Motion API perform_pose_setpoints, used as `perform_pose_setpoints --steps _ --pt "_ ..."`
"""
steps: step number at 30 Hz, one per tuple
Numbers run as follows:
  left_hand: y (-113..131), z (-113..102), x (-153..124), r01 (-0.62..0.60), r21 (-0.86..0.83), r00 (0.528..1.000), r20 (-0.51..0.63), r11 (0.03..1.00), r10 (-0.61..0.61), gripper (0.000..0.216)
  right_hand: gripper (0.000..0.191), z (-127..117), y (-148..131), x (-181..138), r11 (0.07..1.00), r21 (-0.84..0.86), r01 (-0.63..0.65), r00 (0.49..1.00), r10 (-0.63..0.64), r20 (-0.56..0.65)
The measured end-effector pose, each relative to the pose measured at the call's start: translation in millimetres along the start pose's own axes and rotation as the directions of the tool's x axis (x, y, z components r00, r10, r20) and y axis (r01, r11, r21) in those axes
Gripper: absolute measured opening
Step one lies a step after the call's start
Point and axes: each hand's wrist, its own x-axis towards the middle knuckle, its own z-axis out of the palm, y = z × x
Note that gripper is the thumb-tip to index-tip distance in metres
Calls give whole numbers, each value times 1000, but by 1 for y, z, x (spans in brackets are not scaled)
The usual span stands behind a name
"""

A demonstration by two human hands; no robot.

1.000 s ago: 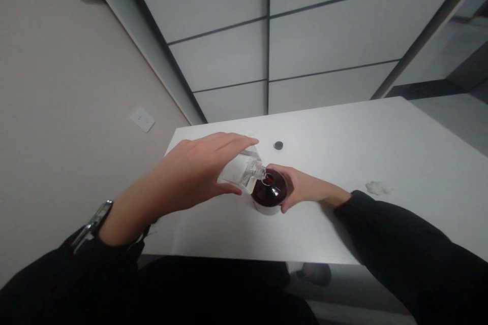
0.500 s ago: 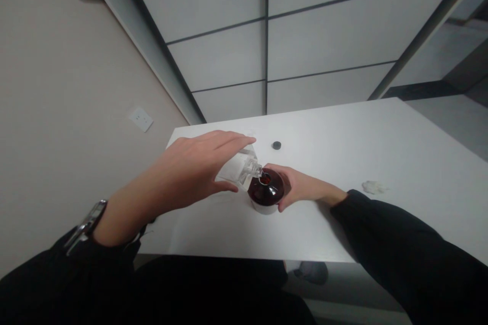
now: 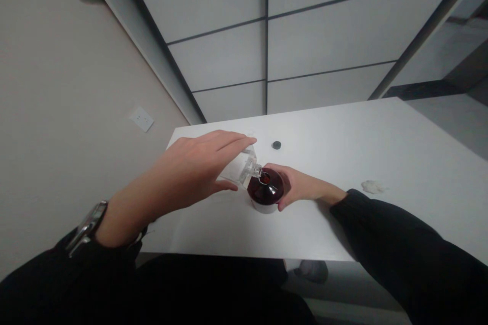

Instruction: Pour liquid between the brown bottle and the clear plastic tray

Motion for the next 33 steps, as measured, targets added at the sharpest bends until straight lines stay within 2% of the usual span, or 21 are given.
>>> perform_pose_setpoints --steps 4,14,25,33 --pt "2 -3 0 -1 24 1000 26 1000 0 71 92 1 -2 1 1000 11 -13 1000 13 8" --pt "2 -2 -3 -11 28 1000 -5 1000 11 78 89 4 -5 1 999 35 -29 1000 29 3" --pt "6 -8 -3 -30 83 999 13 996 29 79 87 5 -7 1 999 33 -15 1000 15 -4" --pt "8 -9 -5 -67 147 997 -31 987 72 76 87 4 -4 2 1000 19 -11 1000 12 -10"
